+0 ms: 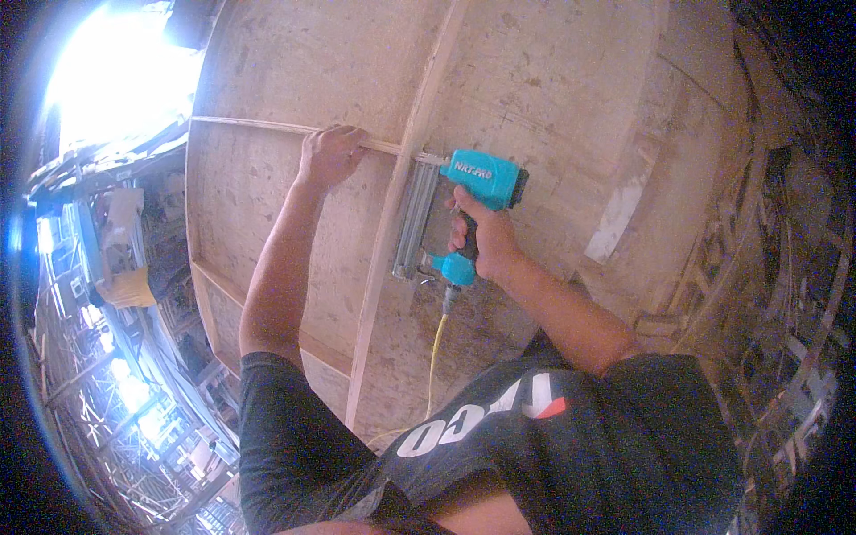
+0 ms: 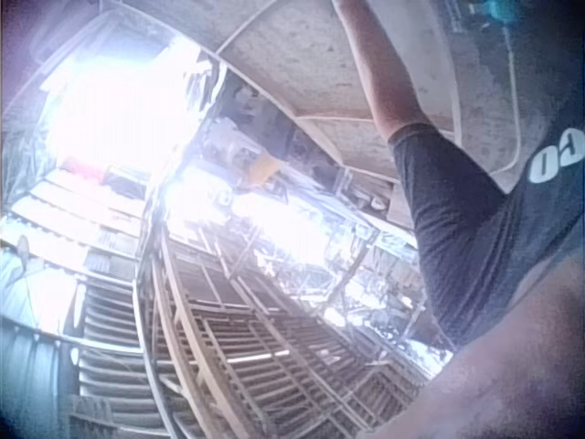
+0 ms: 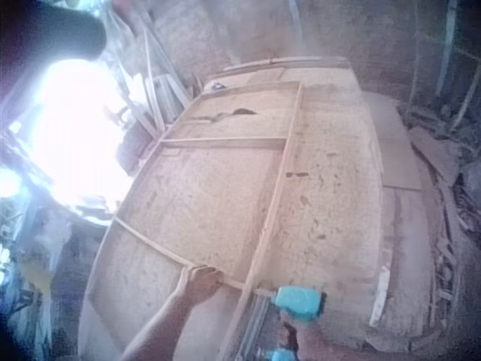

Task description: The person assembles a wooden furniture frame by positioning thin wooden strips and securing them with a pneumatic nail gun. They measure and mark the frame with a tape measure and pencil, then continue nailing additional strips into place.

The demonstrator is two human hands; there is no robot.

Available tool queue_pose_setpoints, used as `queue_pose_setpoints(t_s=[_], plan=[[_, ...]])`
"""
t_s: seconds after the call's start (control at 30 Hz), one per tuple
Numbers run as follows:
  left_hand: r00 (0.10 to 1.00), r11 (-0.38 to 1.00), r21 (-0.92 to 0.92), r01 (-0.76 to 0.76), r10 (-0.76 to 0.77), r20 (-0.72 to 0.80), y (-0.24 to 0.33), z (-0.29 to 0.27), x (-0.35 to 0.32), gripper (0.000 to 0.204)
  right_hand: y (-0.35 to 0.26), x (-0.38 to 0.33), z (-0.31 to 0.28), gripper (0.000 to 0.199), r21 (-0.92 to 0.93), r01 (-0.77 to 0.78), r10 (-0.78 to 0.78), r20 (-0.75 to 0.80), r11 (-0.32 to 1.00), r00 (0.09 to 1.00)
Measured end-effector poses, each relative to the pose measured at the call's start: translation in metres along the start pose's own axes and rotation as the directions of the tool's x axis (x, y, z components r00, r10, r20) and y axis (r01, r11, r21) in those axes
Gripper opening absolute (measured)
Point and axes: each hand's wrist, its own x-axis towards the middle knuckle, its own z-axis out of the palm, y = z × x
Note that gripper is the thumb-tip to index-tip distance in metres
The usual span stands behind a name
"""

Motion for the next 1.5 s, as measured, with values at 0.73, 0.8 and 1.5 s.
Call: queue_pose_setpoints(t_s=[0.73,0.8,1.5], plan=[[0.993,0.941,-0.319,0.112,-0.114,0.011,-0.018,-0.016,-0.012,0.036,-0.082,-0.004,0.009,0.039,-0.109,-0.167,0.162,-0.053,0.98,0.985],[0.992,0.964,-0.253,0.083,-0.105,-0.074,-0.009,-0.031,-0.024,0.041,-0.103,-0.006,0.0,0.04,-0.121,-0.111,0.105,-0.057,0.986,0.993],[0.829,0.936,-0.274,0.22,-0.327,-0.454,0.055,-0.139,-0.042,0.033,-0.217,-0.074,-0.064,0.04,0.033,0.346,-0.338,-0.148,0.938,0.929]])
